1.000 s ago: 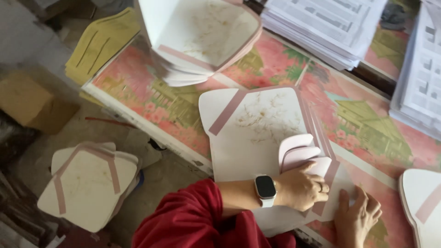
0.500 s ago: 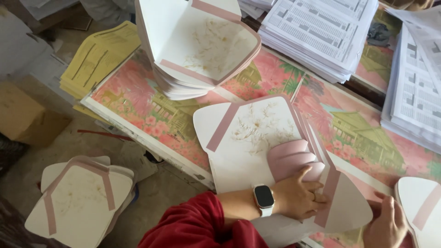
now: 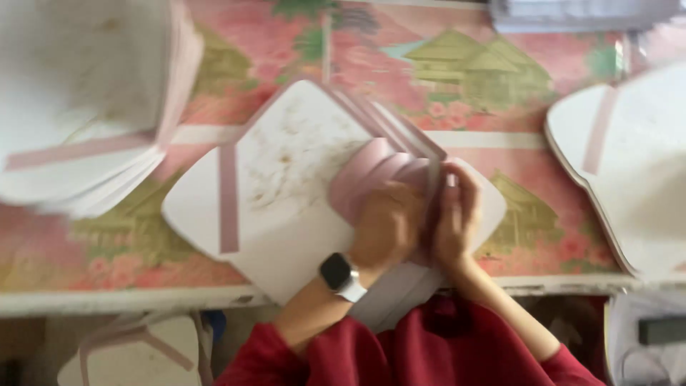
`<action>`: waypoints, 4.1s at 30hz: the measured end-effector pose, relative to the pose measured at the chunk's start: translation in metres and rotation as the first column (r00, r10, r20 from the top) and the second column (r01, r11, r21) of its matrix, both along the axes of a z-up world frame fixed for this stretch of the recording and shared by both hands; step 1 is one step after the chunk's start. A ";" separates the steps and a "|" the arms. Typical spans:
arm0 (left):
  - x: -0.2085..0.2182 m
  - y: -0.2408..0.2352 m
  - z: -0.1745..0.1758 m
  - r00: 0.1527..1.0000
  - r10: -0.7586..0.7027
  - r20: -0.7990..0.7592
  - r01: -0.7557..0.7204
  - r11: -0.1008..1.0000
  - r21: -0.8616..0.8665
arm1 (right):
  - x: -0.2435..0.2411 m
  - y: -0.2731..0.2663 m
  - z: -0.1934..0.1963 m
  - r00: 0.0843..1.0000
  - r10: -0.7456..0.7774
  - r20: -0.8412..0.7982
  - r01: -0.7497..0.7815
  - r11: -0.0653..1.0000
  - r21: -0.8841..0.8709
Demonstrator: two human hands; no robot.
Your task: Folding paper templates into envelopes by creasing the side and bottom flaps
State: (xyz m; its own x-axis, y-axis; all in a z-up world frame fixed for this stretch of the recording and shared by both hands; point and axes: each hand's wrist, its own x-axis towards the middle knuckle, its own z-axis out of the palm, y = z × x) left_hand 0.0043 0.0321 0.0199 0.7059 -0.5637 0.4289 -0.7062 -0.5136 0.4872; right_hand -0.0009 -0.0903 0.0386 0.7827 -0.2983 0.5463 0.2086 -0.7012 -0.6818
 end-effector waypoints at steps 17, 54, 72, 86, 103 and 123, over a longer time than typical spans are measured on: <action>0.014 0.006 0.000 0.955 0.271 -0.120 -0.274 0.962 -0.005 | 0.068 -0.073 0.008 0.341 0.713 -0.613 -0.066 0.668 0.741; 0.000 -0.009 0.026 0.946 0.204 0.252 -0.235 0.967 0.098 | -0.025 -0.154 -0.005 0.770 -0.004 -0.639 -0.201 0.948 -0.248; -0.013 -0.009 0.021 0.997 -0.052 0.053 0.031 0.940 0.340 | -0.020 -0.120 -0.025 0.956 0.059 -0.287 -0.074 0.996 -0.044; -0.010 -0.008 0.017 0.993 -0.105 0.045 0.089 0.959 0.271 | 0.006 -0.023 -0.022 0.941 0.303 -0.154 -0.233 0.904 0.358; 0.007 0.002 0.016 0.908 0.419 0.026 -0.417 0.895 0.158 | 0.018 -0.034 -0.025 0.795 0.434 -0.424 -0.426 0.897 0.120; 0.005 0.002 0.005 0.915 0.394 0.082 -0.401 0.875 0.272 | 0.063 -0.074 -0.001 0.280 0.765 -0.581 0.070 0.587 0.807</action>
